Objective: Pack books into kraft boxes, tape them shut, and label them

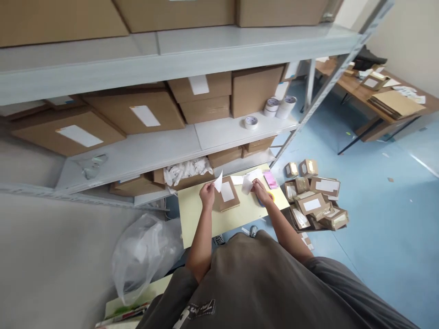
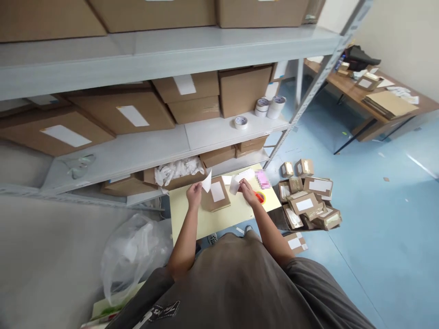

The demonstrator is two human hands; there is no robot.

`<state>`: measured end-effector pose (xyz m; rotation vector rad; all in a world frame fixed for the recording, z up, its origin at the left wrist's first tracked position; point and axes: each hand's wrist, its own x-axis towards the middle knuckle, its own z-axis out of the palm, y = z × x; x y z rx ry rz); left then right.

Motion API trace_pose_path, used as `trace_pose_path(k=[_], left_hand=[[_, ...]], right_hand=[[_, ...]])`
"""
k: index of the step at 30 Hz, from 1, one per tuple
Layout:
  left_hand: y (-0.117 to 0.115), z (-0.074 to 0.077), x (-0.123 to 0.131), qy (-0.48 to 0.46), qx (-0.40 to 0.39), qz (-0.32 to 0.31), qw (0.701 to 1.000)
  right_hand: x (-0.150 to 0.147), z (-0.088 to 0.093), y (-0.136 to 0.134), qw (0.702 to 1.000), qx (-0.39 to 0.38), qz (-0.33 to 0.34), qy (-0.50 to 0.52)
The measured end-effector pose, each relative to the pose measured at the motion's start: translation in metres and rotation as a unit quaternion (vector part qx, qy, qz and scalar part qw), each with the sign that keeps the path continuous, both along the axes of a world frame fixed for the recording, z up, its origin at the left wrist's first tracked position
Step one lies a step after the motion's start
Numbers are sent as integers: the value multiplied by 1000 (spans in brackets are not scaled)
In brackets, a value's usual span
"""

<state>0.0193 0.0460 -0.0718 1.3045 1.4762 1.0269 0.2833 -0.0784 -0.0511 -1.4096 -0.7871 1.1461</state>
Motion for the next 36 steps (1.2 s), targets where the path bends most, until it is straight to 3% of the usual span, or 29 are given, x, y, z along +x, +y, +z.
trace_pose_path(k=[4, 8, 15, 19, 22, 25, 28, 32, 36], left_hand=[[-5, -3, -49, -31, 5, -31, 999], [-10, -7, -108, -27, 8, -12, 1000], [-15, -12, -200, 6, 20, 32, 999], [-14, -13, -228, 20, 15, 66, 998], [-10, -13, -235, 26, 16, 81, 996], [-6, -13, -232, 32, 26, 87, 995], [-3, -12, -219, 36, 42, 66, 996], [-1, -10, -191, 42, 61, 29, 997], [-1, -5, -151, 59, 72, -19, 995]], right_hand=[[-63, -10, 53, 1000, 10, -18, 6], [-122, -27, 119, 1000, -15, -20, 10], [-219, -51, 211, 996, -56, 57, 45], [-248, -55, 241, 994, -97, 27, 48], [-246, -51, 257, 993, -116, -5, 14], [-230, -43, 264, 988, -152, -9, -26], [-214, -40, 253, 986, -159, -18, -41], [-207, -43, 205, 991, -125, -9, -36], [-203, -44, 142, 996, -46, 75, -25]])
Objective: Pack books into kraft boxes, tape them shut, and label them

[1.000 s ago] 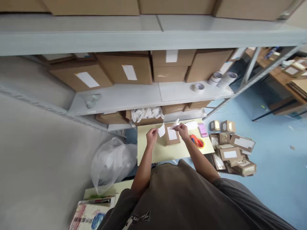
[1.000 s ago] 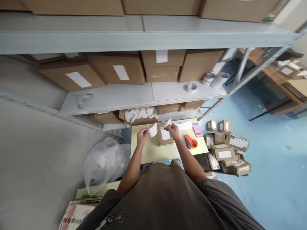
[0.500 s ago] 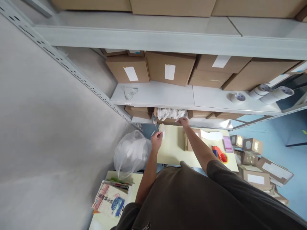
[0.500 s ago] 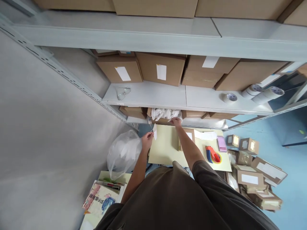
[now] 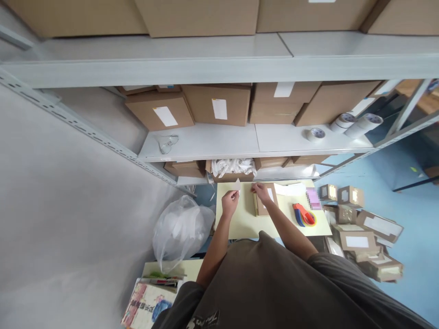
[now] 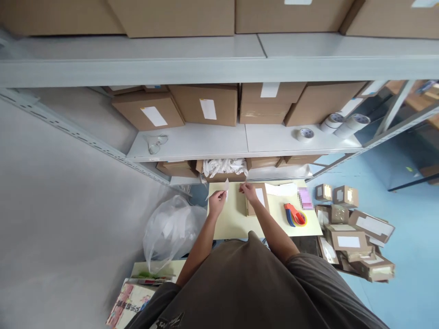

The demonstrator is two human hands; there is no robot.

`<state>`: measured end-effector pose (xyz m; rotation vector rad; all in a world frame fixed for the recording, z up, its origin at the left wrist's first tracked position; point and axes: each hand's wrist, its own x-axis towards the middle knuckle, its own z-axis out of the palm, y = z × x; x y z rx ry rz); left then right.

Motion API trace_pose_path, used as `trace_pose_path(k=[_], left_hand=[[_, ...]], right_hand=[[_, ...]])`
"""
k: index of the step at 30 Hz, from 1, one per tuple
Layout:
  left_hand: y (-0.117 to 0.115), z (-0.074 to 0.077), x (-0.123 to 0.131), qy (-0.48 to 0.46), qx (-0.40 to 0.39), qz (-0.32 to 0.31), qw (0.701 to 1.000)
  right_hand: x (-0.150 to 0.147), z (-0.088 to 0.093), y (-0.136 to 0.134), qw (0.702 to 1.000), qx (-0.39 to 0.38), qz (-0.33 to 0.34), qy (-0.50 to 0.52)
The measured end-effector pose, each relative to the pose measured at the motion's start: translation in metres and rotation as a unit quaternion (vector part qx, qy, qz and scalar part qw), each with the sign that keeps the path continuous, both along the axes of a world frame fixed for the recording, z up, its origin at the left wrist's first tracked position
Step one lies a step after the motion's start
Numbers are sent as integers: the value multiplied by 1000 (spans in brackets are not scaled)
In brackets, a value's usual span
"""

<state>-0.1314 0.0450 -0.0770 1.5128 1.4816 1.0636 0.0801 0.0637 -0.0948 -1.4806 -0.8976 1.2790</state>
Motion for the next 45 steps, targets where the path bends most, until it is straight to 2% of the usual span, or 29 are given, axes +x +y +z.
trace_pose_path(k=[4, 8, 11, 13, 16, 18, 21, 26, 30, 35, 39, 45], left_hand=[[-9, 5, 49, 25, 18, -72, 997], [-30, 4, 101, 44, 39, -114, 992], [-52, -2, 133, 58, 50, -127, 989], [-64, -7, 149, 54, 47, -98, 993], [-77, -18, 167, 38, -18, 21, 999], [-82, -26, 174, 20, -100, 52, 993], [-88, -37, 182, 1, -169, 15, 986], [-96, -48, 186, 40, -157, 31, 986], [-89, -52, 184, 103, -171, 22, 980], [-74, -54, 191, 224, -246, -37, 942], [-70, -60, 199, 275, -275, -62, 919], [-72, -74, 198, 299, -280, -70, 910]], right_hand=[[14, 8, -47, 997, -27, 38, 61], [46, 13, -69, 994, -21, 7, 111], [78, 10, -80, 992, -14, -43, 116], [98, 6, -87, 990, -25, -73, 120], [121, -5, -100, 985, -50, -79, 145], [131, -15, -110, 982, -66, -72, 160], [140, -31, -125, 979, -89, -54, 175], [146, -54, -136, 986, -99, -31, 131], [143, -67, -128, 996, -78, -38, -8], [142, -75, -123, 976, -105, -62, -178], [146, -80, -124, 966, -134, -52, -213], [147, -91, -122, 959, -150, -30, -238]])
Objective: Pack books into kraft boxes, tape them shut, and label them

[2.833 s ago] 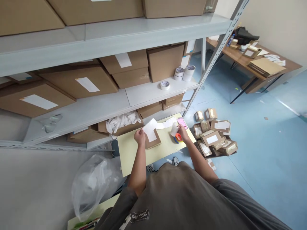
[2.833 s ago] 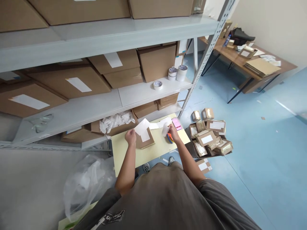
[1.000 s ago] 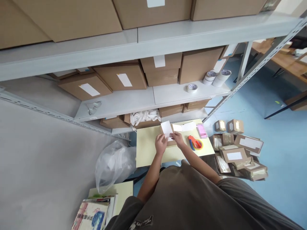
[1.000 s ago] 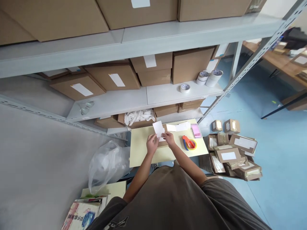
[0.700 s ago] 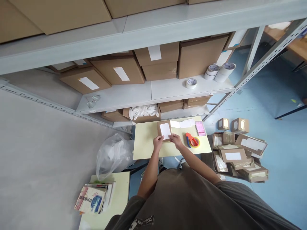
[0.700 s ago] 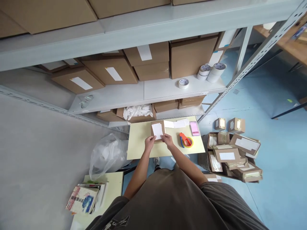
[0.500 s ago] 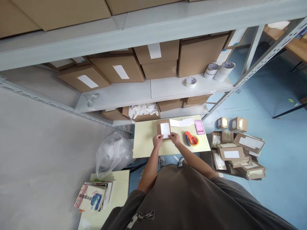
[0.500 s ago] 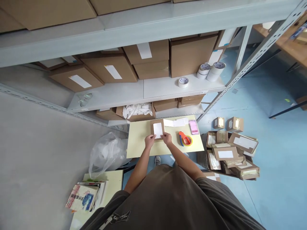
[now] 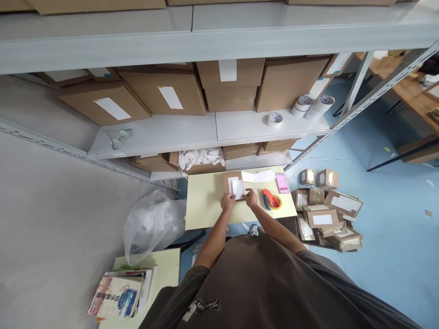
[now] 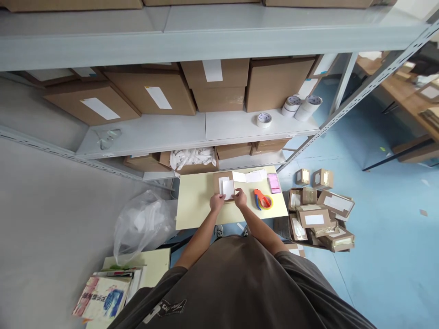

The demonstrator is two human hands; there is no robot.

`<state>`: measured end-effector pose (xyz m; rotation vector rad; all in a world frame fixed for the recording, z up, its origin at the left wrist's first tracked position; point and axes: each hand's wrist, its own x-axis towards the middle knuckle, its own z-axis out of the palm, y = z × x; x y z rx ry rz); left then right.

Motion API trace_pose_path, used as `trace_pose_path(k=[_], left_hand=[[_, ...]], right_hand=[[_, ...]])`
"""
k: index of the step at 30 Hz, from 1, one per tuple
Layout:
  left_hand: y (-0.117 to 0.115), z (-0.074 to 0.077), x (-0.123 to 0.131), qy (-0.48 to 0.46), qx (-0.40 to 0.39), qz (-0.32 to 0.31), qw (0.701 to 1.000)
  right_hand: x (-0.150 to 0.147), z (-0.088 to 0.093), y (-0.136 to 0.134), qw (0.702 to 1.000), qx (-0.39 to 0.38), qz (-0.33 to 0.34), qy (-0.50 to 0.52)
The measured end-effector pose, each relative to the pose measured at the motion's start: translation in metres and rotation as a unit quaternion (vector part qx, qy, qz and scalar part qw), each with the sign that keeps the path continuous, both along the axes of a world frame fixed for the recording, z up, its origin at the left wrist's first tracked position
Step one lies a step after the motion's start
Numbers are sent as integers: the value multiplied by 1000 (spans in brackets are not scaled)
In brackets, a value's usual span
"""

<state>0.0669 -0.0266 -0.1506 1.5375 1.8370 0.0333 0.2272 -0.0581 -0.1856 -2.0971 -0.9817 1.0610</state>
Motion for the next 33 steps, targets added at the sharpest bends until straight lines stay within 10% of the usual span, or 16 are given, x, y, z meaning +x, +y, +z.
trace_pose_path(k=[25, 33], left_hand=[[10, -2, 4, 110, -25, -78, 991], [34, -3, 2, 62, 85, -276, 955]], right_hand=[[-8, 13, 4, 972, -164, 88, -142], [-7, 21, 35, 943, -89, 258, -193]])
